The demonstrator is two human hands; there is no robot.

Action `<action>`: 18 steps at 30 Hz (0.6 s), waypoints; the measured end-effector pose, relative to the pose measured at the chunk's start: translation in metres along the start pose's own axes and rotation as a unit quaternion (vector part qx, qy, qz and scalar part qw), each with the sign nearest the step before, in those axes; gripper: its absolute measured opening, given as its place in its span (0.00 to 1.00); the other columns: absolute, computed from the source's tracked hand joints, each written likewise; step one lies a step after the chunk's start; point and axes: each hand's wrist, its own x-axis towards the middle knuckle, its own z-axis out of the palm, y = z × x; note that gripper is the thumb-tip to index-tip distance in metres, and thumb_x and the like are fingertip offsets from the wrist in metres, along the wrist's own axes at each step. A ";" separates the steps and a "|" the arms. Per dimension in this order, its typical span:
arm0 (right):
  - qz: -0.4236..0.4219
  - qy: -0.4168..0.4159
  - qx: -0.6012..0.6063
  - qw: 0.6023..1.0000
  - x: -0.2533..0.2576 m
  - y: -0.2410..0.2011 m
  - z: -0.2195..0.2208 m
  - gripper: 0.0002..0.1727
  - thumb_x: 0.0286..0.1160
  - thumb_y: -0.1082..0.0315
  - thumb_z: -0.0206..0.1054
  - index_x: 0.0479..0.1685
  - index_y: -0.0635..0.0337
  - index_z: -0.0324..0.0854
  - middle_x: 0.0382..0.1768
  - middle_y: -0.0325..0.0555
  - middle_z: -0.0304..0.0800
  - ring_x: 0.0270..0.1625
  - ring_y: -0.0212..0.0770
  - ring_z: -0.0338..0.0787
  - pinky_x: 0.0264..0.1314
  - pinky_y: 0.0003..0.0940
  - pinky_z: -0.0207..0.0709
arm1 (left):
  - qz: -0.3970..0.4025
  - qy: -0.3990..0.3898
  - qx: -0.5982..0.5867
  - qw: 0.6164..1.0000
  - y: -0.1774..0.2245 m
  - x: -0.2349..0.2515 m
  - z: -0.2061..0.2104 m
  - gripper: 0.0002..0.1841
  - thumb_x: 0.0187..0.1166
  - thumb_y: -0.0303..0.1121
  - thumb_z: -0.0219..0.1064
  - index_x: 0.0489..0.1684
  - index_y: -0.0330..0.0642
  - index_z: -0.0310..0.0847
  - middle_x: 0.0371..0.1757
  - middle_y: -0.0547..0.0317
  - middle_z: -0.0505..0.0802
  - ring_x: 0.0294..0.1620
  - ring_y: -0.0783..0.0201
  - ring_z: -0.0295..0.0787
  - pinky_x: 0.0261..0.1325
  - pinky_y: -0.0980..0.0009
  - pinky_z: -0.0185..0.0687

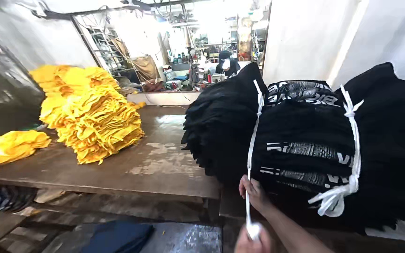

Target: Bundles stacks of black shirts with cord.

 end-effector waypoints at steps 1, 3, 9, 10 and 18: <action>-0.003 -0.012 -0.011 1.000 0.002 -0.003 -0.003 0.27 0.91 0.59 0.42 0.32 0.66 0.82 0.27 0.37 0.85 0.31 0.24 0.82 0.41 0.23 0.80 | 0.118 0.049 0.053 0.990 0.008 0.027 0.008 0.17 0.78 0.59 0.66 0.36 0.58 0.91 0.20 0.79 0.85 0.18 0.83 0.79 0.24 0.83 0.74; -0.018 -0.014 -0.028 0.999 0.010 -0.005 -0.003 0.26 0.91 0.62 0.44 0.42 0.73 0.86 0.37 0.48 0.91 0.42 0.28 0.87 0.53 0.28 0.82 | 0.317 0.193 0.103 0.923 0.026 0.085 0.005 0.25 0.84 0.63 0.53 0.41 0.57 0.90 0.28 0.75 0.90 0.30 0.77 0.86 0.38 0.77 0.83; -0.019 0.285 0.216 0.934 0.031 -0.015 0.068 0.11 0.84 0.69 0.58 0.47 0.68 0.83 0.39 0.41 0.92 0.48 0.26 0.91 0.58 0.22 0.85 | 0.223 0.403 0.541 0.704 0.002 0.123 -0.072 0.20 0.85 0.32 0.51 0.63 0.21 0.76 0.50 0.50 0.91 0.50 0.70 0.89 0.58 0.71 0.86; 0.032 0.270 0.217 0.937 0.030 -0.017 0.059 0.11 0.84 0.72 0.56 0.42 0.68 0.84 0.35 0.40 0.92 0.44 0.24 0.90 0.55 0.19 0.83 | 0.185 0.395 0.610 0.661 0.003 0.123 -0.070 0.20 0.84 0.33 0.53 0.61 0.22 0.79 0.52 0.46 0.91 0.52 0.67 0.89 0.60 0.69 0.85; 0.155 -0.030 -0.093 0.983 -0.039 -0.006 -0.069 0.23 0.89 0.62 0.55 0.76 0.66 0.77 0.61 0.55 0.90 0.61 0.44 0.92 0.67 0.43 0.85 | -0.095 0.261 0.580 0.766 0.044 0.120 -0.057 0.16 0.92 0.34 0.51 0.51 0.33 0.84 0.33 0.59 0.92 0.31 0.69 0.88 0.41 0.68 0.87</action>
